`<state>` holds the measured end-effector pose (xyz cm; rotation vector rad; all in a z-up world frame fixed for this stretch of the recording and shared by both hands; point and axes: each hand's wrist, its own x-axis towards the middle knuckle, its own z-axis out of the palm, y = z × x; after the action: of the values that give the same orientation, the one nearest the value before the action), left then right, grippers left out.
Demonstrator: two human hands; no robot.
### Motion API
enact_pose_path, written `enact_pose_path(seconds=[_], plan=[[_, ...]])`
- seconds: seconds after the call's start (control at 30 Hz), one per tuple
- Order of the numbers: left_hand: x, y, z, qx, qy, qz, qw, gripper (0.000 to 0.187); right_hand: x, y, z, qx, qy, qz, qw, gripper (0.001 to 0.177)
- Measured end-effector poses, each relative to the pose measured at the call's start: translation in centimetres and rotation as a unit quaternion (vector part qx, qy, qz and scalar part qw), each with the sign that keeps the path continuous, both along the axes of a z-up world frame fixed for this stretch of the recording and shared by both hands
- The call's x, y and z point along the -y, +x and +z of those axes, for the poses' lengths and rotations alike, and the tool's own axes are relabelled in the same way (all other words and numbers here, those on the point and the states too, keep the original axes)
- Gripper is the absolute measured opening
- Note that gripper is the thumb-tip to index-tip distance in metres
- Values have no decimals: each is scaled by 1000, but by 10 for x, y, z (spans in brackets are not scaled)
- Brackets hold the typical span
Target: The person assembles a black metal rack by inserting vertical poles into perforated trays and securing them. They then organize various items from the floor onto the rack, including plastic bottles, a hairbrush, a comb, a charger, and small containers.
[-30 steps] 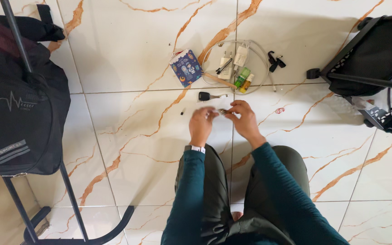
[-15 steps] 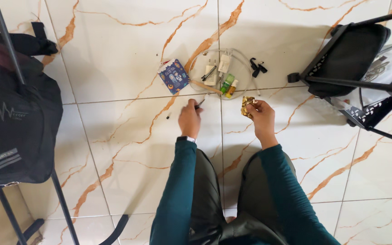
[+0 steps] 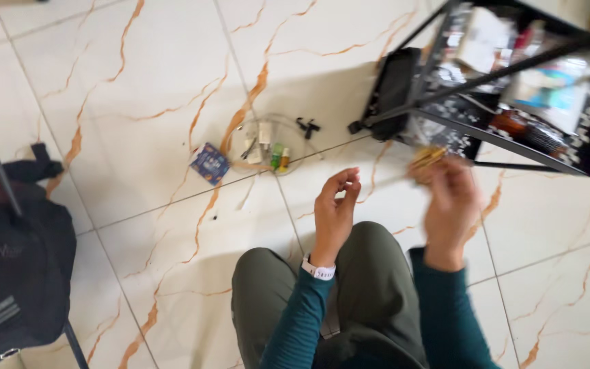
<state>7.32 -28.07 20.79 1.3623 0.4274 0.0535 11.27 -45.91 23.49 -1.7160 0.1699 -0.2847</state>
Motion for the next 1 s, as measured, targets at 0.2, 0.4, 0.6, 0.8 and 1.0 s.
enact_pose_path(seconds=[0.2,0.4,0.6,0.8,1.0], plan=[[35,5,22,14,-5,-21,1000,22,80,125,69,105,-200,-46,973,13],[41,-4,0,-8,-2,-26,1000,22,88,141,81,0,-131,-25,991,22],[6,-29,-73,-63,-38,35,997,20,60,40,50,-11,184,119,976,18],[-50,-65,-154,-183,-61,111,975,26,-67,29,-84,-276,59,309,908,24],[-113,-80,-213,-210,-19,175,962,24,-166,53,-221,-171,-206,310,912,26]])
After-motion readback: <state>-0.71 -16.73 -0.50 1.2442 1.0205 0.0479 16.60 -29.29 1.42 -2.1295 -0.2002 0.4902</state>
